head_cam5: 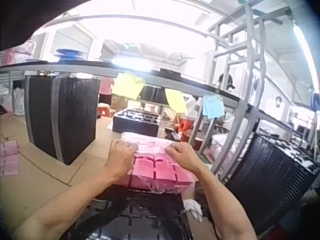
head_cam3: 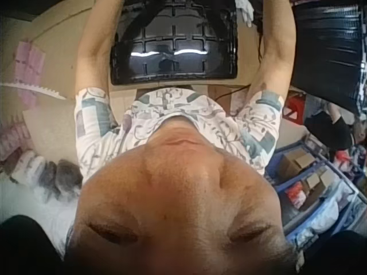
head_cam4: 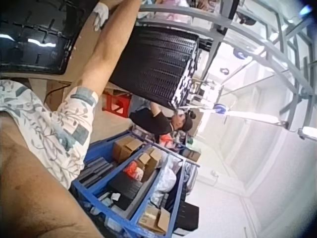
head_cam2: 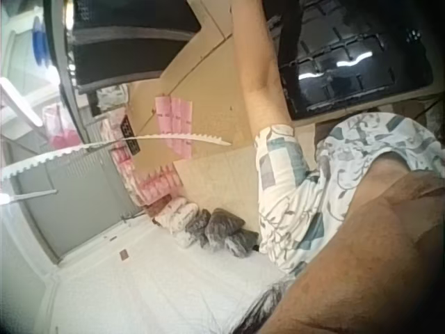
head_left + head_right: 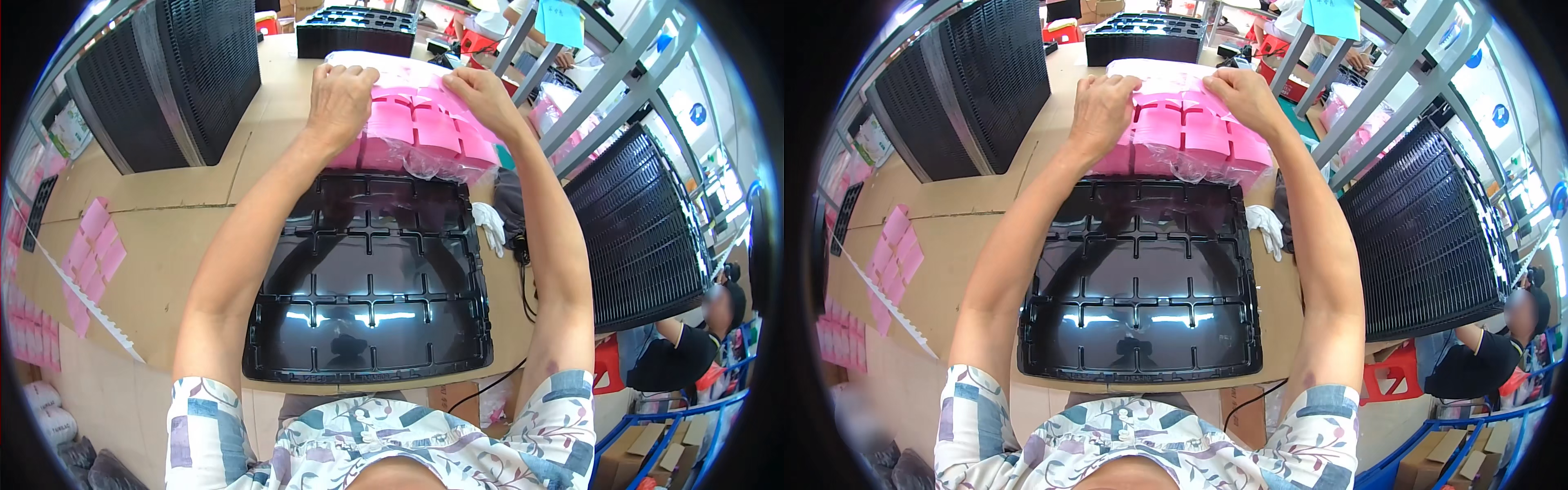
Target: The person places pink foam inserts into black plastic trays. They then peel small white adhesive strips from a backing sheet and apply them to the corners of the trays. The person repeats this process for multiple trays, stacking the finished ones to the side.
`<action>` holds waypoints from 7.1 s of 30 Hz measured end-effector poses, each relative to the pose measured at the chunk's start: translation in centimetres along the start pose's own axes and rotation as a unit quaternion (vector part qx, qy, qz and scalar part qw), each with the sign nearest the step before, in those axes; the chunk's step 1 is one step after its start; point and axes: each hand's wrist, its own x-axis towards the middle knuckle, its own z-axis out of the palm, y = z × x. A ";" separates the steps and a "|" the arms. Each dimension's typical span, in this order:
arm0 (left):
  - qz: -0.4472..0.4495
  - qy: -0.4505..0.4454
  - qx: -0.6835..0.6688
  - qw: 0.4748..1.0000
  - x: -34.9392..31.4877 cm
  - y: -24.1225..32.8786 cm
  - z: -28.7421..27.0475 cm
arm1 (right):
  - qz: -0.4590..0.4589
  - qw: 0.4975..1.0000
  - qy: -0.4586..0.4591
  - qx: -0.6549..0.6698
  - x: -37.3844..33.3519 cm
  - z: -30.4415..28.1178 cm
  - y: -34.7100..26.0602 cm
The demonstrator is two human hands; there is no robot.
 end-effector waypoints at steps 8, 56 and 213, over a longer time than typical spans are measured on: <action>0.084 0.015 -0.091 0.992 0.2 1.5 -3.2 | -0.172 0.910 0.134 -0.353 -6.4 1.7 0.5; -0.205 -0.202 -0.233 0.929 -24.8 6.8 -22.2 | 0.224 0.935 -0.078 0.263 -33.5 -1.0 -8.1; 0.006 -0.298 -0.012 0.954 -17.8 -3.0 -11.2 | -0.072 0.980 -0.091 -0.162 -19.9 4.9 3.4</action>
